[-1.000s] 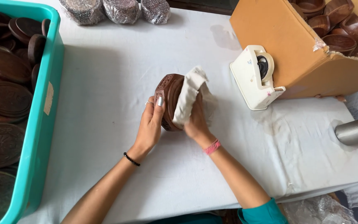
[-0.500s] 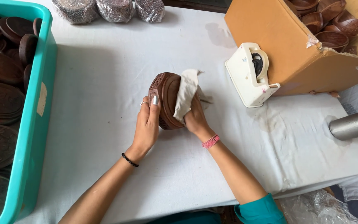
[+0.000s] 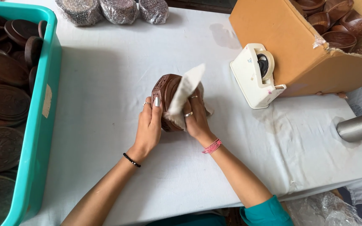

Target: Polishing small wooden containers and stacking coasters.

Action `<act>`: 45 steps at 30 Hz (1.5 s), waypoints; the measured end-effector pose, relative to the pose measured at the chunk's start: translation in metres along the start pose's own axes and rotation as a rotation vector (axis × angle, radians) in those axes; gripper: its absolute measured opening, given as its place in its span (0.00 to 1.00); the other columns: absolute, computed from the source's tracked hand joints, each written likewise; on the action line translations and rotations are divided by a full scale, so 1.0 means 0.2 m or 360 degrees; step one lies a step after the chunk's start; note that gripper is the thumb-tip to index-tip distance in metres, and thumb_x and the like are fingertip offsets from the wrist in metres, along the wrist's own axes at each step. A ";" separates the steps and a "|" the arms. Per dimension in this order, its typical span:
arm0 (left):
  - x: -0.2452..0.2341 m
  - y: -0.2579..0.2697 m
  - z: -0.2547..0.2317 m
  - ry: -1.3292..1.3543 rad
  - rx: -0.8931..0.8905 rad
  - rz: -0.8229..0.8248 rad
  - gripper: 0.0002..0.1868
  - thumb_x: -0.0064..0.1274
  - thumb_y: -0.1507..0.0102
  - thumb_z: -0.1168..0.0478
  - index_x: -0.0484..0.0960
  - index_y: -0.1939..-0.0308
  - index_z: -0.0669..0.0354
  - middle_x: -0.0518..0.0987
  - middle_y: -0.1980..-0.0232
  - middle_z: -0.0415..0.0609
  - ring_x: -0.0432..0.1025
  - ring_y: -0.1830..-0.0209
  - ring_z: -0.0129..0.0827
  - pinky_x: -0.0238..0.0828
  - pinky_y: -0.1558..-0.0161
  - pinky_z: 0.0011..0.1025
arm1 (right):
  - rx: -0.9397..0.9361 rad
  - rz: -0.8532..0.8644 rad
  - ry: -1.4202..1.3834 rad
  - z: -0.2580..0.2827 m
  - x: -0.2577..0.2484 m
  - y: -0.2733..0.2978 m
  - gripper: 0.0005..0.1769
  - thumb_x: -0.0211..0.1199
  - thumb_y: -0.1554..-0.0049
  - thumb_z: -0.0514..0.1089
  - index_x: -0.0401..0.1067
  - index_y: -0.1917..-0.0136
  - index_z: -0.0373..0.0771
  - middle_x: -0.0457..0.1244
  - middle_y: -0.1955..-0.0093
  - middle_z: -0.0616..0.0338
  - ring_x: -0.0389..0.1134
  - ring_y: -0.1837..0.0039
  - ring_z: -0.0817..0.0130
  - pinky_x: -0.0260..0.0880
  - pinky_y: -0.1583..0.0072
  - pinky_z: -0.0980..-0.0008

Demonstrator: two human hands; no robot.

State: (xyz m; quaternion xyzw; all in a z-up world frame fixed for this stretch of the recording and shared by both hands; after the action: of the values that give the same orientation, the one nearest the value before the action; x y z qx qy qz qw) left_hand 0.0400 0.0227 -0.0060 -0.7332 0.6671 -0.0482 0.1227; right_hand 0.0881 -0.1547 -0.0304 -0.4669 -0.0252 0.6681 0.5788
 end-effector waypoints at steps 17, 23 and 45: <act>-0.05 0.03 -0.27 -0.0111 0.0162 0.0454 0.22 0.41 0.31 0.46 0.73 0.51 0.63 0.79 0.75 0.50 0.75 0.77 0.28 0.73 0.74 0.29 | 0.0785 -0.0144 -0.0473 0.10 -0.22 -0.11 0.42 0.30 0.29 0.64 0.46 0.19 0.25 0.42 0.26 0.17 0.45 0.27 0.27 0.45 0.28 0.32; -0.06 0.01 -0.21 -0.0124 0.0295 0.0393 0.20 0.38 0.30 0.50 0.75 0.48 0.63 0.77 0.76 0.49 0.73 0.79 0.32 0.70 0.71 0.31 | 0.0460 -0.0285 -0.0867 -0.22 -0.15 -0.01 0.42 0.26 0.31 0.64 0.43 0.19 0.27 0.48 0.20 0.49 0.45 0.17 0.65 0.38 0.19 0.65; -0.08 -0.06 -0.04 0.0544 -0.0570 0.0576 0.43 0.46 0.41 0.38 0.65 0.33 0.68 0.77 0.43 0.61 0.75 0.42 0.45 0.76 0.42 0.42 | 0.0066 0.0298 0.0006 0.40 -0.18 -0.09 0.09 0.63 0.44 0.42 0.71 0.51 0.38 0.68 0.60 0.61 0.71 0.58 0.68 0.72 0.55 0.64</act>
State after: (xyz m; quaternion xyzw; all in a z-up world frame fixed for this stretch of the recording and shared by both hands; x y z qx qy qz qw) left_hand 0.0482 0.0388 0.0053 -0.5938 0.7957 -0.0298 -0.1158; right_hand 0.0456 -0.1372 0.0459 -0.4563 0.0334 0.7188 0.5235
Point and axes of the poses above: each hand's wrist, its own y-axis away from the middle knuckle, its own x-axis out of the palm, z = x × y, the point moved 1 cm from there along -y, towards the middle knuckle
